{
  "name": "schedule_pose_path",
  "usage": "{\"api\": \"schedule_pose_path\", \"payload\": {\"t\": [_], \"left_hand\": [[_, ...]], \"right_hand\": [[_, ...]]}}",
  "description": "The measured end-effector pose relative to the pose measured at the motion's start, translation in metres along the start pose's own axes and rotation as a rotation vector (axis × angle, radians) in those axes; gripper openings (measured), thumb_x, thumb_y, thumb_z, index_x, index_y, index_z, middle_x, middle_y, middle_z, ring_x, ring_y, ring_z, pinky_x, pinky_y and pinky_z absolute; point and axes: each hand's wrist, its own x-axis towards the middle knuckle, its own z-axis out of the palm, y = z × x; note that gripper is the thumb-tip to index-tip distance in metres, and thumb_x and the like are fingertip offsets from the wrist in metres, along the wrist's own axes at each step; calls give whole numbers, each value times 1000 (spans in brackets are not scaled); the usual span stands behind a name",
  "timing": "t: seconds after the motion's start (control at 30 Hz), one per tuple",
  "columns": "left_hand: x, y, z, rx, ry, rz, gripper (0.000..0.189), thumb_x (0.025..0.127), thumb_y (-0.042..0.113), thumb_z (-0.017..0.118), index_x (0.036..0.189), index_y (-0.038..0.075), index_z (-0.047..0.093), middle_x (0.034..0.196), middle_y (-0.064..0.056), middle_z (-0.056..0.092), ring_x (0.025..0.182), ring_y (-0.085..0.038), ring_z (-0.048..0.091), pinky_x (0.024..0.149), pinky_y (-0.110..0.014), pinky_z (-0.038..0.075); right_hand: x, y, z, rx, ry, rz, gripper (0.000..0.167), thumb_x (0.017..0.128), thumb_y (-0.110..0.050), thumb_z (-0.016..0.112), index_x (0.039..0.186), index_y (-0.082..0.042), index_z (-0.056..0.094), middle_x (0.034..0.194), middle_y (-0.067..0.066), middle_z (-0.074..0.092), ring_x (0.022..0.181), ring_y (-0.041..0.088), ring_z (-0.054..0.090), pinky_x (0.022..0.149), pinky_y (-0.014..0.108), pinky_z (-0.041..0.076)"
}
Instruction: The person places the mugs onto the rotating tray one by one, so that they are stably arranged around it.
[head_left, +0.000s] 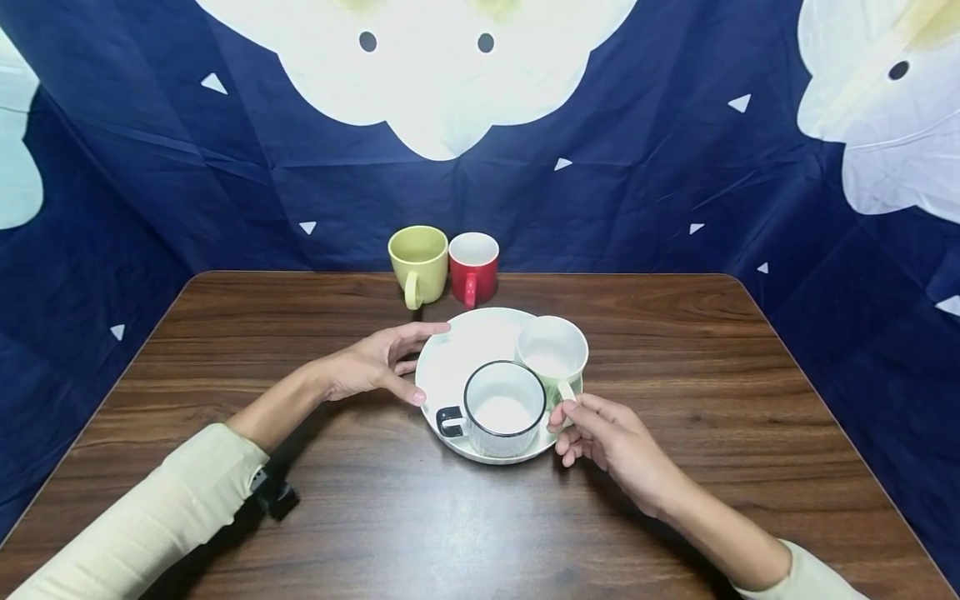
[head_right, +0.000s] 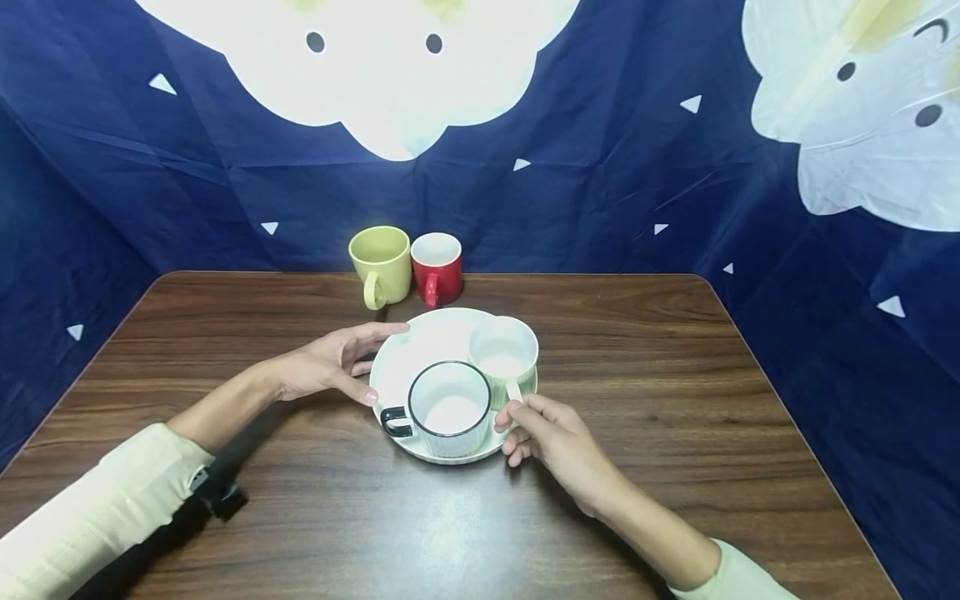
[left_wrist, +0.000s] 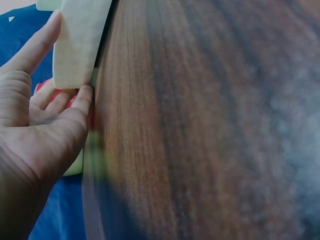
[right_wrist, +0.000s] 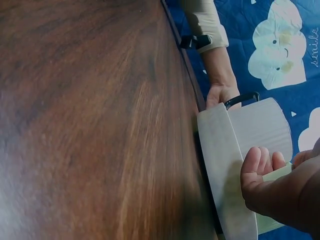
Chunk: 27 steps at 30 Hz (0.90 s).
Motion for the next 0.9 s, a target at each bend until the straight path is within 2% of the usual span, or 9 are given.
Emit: {"api": "schedule_pose_path", "payload": {"t": [0.37, 0.63, 0.77, 0.9], "left_hand": [[2, -2, -1, 1, 6, -6, 115, 80, -7, 95, 176, 11, 35, 182, -13, 37, 171, -35, 32, 139, -49, 32], [1, -1, -1, -3, 0, 0, 115, 80, -6, 96, 176, 11, 34, 182, -14, 37, 171, -37, 31, 140, -53, 30], [1, 0, -1, -7, -4, 5, 115, 80, -5, 96, 176, 10, 35, 183, -14, 36, 171, -38, 30, 140, -56, 28], [1, 0, -1, -10, -8, 1, 115, 80, -5, 96, 176, 10, 34, 183, -14, 36, 172, -38, 29, 140, -58, 27]], "right_hand": [[-5, 0, 6, -9, -17, -4, 39, 120, -28, 53, 126, 10, 65, 109, 13, 71, 91, 15, 70, 83, 29, 64], [-5, 2, 5, 30, -32, -13, 38, 120, -27, 53, 128, 8, 63, 109, 15, 73, 92, 16, 74, 84, 31, 66], [-6, 4, 5, 88, -18, -22, 32, 119, -24, 57, 130, 6, 61, 118, 15, 74, 94, 18, 78, 85, 33, 67], [-8, 7, 4, 141, 33, -44, 29, 115, -15, 62, 135, 4, 57, 127, 11, 73, 98, 19, 80, 88, 36, 69]]}}
